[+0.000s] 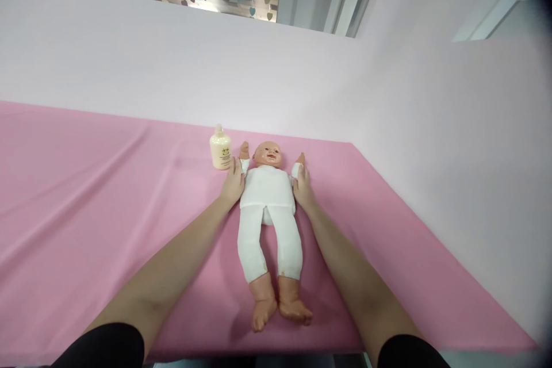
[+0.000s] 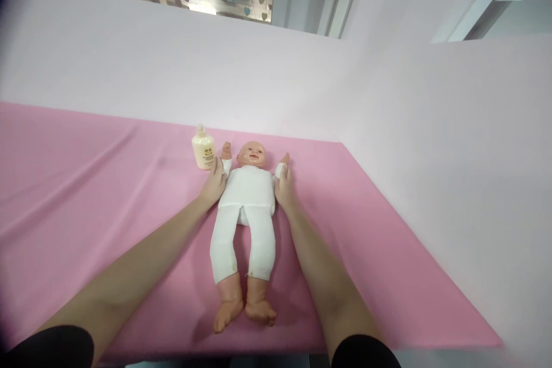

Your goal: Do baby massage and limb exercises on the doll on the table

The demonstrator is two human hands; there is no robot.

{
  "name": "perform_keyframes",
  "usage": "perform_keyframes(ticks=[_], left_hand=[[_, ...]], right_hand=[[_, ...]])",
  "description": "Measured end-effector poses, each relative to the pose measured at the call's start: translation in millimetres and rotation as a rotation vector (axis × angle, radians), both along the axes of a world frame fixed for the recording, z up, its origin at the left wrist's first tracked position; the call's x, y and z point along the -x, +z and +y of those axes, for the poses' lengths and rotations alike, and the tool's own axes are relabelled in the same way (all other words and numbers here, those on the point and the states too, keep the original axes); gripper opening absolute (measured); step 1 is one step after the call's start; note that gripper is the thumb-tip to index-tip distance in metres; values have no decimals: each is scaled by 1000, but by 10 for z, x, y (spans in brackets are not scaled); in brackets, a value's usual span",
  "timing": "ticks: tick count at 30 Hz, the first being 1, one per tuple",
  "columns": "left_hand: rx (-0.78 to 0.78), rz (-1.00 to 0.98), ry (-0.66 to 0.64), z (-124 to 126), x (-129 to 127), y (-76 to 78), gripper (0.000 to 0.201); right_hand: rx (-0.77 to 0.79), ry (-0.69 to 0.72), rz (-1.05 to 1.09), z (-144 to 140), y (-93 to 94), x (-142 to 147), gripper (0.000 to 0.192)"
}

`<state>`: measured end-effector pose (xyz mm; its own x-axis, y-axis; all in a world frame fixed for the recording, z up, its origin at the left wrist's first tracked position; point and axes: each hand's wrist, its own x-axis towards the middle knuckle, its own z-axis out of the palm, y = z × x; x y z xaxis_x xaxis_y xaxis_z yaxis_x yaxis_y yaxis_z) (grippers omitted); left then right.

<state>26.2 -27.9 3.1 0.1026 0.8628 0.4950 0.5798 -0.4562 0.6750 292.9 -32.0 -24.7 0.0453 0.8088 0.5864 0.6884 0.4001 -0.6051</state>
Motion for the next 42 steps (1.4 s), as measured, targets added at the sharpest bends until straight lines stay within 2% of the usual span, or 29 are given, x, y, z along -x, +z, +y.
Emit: perform_keyframes(ticks=[5, 10, 13, 19, 25, 31, 35, 39, 42], left_hand=[[-142, 28, 73, -70, -8, 112, 42], [-169, 99, 96, -85, -9, 132, 33], [-99, 155, 132, -78, 0, 119, 41], [223, 250, 255, -3, 39, 70, 62], [236, 288, 228, 47, 51, 39, 61], [174, 128, 178, 74, 90, 3, 59], [152, -70, 100, 61, 106, -5, 73], [54, -285, -30, 4, 73, 36, 88], [-72, -276, -23, -64, 47, 97, 74]], right_hand=[[-95, -61, -12, -58, 113, -15, 41], [-88, -63, -16, -88, 149, -5, 35], [-75, -56, -25, -89, 147, -3, 35], [10, -54, -29, -74, 130, -14, 36], [133, -59, 42, -85, 130, -1, 44], [162, -42, 146, -114, 118, -13, 45], [69, 10, 245, -96, 121, -9, 48], [-38, 79, 301, -147, 200, 65, 65], [-81, 134, 288, -242, 281, 144, 76]])
